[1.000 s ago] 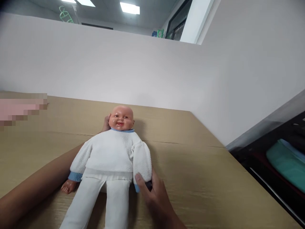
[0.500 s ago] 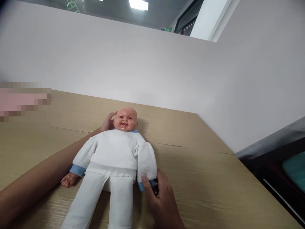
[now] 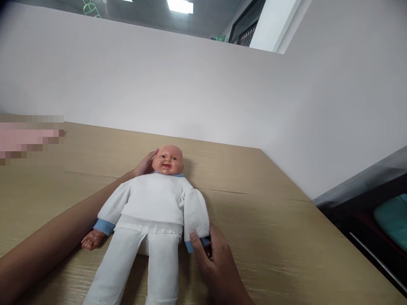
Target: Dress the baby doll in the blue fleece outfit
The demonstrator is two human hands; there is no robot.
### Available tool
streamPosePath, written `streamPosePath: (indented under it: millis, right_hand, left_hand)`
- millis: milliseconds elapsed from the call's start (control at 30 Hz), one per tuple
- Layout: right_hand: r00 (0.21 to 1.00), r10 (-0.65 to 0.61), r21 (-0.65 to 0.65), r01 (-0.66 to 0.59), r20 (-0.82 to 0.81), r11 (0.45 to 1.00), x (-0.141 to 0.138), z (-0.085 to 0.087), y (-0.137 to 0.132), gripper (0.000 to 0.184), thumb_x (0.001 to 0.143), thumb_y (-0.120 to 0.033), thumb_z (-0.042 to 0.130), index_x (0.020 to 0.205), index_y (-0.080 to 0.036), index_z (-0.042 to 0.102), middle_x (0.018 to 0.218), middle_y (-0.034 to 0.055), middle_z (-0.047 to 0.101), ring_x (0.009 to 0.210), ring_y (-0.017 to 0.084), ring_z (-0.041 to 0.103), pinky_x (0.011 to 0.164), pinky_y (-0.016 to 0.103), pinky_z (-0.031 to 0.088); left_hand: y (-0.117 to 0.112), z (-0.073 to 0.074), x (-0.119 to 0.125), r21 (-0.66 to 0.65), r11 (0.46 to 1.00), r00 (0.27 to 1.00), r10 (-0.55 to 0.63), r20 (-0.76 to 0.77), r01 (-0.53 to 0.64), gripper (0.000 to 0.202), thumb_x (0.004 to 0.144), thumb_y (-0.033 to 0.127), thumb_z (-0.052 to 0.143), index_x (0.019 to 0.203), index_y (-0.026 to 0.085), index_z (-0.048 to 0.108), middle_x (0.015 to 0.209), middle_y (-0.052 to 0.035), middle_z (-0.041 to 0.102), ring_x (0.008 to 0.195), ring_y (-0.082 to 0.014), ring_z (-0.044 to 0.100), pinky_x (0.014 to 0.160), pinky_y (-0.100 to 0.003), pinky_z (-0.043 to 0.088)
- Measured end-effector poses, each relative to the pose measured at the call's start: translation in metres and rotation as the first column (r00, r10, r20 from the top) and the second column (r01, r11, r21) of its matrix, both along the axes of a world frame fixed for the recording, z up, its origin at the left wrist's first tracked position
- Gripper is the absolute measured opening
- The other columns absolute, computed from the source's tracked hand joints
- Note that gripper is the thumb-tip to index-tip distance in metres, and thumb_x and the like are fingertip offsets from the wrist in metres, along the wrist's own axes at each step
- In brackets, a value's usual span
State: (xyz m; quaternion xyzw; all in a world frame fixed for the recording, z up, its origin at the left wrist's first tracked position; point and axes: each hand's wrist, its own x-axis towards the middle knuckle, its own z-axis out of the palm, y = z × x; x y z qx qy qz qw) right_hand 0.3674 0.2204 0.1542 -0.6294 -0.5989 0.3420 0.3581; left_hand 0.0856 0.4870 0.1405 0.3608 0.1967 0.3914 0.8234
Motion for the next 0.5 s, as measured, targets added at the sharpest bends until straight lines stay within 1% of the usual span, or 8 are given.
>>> streamPosePath:
  millis: [133,200,267,333,433,500]
  right_hand:
    - [1.000,0.005,-0.003,-0.005,0.000,1.000,-0.0014,0.0005,-0.0005,0.062,0.102,-0.077,0.061,0.126,-0.022,0.077,0.121,0.0150,0.082,0.114,0.039,0.075,0.094,0.046,0.061]
    - [1.000,0.009,0.000,-0.009,-0.001,1.000,-0.0022,-0.0005,-0.0009,0.062,0.102,-0.077,0.060,0.126,-0.023,0.076,0.122,0.0143,0.082,0.114,0.038,0.075,0.096,0.046,0.061]
    - [1.000,0.012,0.024,-0.012,-0.001,1.000,-0.0026,-0.0025,-0.0013,0.061,0.102,-0.077,0.059,0.123,-0.023,0.076,0.118,0.0130,0.083,0.109,0.037,0.076,0.096,0.046,0.061]
    - [1.000,0.009,0.050,-0.009,0.009,0.999,-0.0024,-0.0049,-0.0015,0.060,0.101,-0.077,0.059,0.122,-0.023,0.076,0.113,0.0121,0.083,0.105,0.036,0.077,0.094,0.045,0.061]
    - [1.000,0.007,0.071,-0.009,0.028,0.997,-0.0017,-0.0069,-0.0011,0.059,0.101,-0.076,0.060,0.123,-0.023,0.077,0.110,0.0115,0.082,0.104,0.036,0.077,0.091,0.045,0.063]
    - [0.999,-0.001,0.097,-0.003,0.045,0.995,-0.0015,-0.0068,-0.0007,0.058,0.101,-0.074,0.060,0.123,-0.023,0.077,0.107,0.0110,0.082,0.101,0.035,0.078,0.087,0.045,0.064]
  left_hand:
    - [-0.0024,-0.0030,-0.0015,-0.015,1.000,0.999,0.022,-0.030,-0.022,0.084,0.104,0.077,0.060,0.153,0.009,0.068,0.157,-0.0224,0.069,0.156,-0.0391,0.059,0.139,-0.050,0.036]
    - [-0.0018,-0.0048,-0.0034,-0.014,1.000,0.999,0.026,-0.033,-0.026,0.090,0.102,0.082,0.059,0.155,0.009,0.067,0.161,-0.0224,0.066,0.158,-0.0393,0.057,0.140,-0.049,0.036]
    - [0.0003,-0.0062,-0.0054,-0.016,0.999,0.998,0.038,-0.040,-0.039,0.093,0.102,0.083,0.057,0.158,0.010,0.064,0.160,-0.0219,0.066,0.159,-0.0381,0.056,0.141,-0.048,0.034]
    - [0.0028,-0.0069,-0.0068,-0.023,0.999,0.998,0.047,-0.045,-0.048,0.094,0.103,0.083,0.056,0.163,0.010,0.059,0.160,-0.0204,0.067,0.160,-0.0361,0.054,0.142,-0.047,0.033]
    - [0.0042,-0.0070,-0.0066,-0.025,0.999,0.999,0.035,-0.026,-0.035,0.090,0.106,0.077,0.057,0.168,0.012,0.054,0.163,-0.0170,0.066,0.162,-0.0339,0.052,0.141,-0.047,0.036]
    - [0.0029,-0.0067,-0.0059,-0.020,0.999,0.999,0.030,-0.023,-0.031,0.086,0.107,0.073,0.059,0.167,0.011,0.055,0.163,-0.0166,0.066,0.161,-0.0340,0.053,0.140,-0.047,0.039]
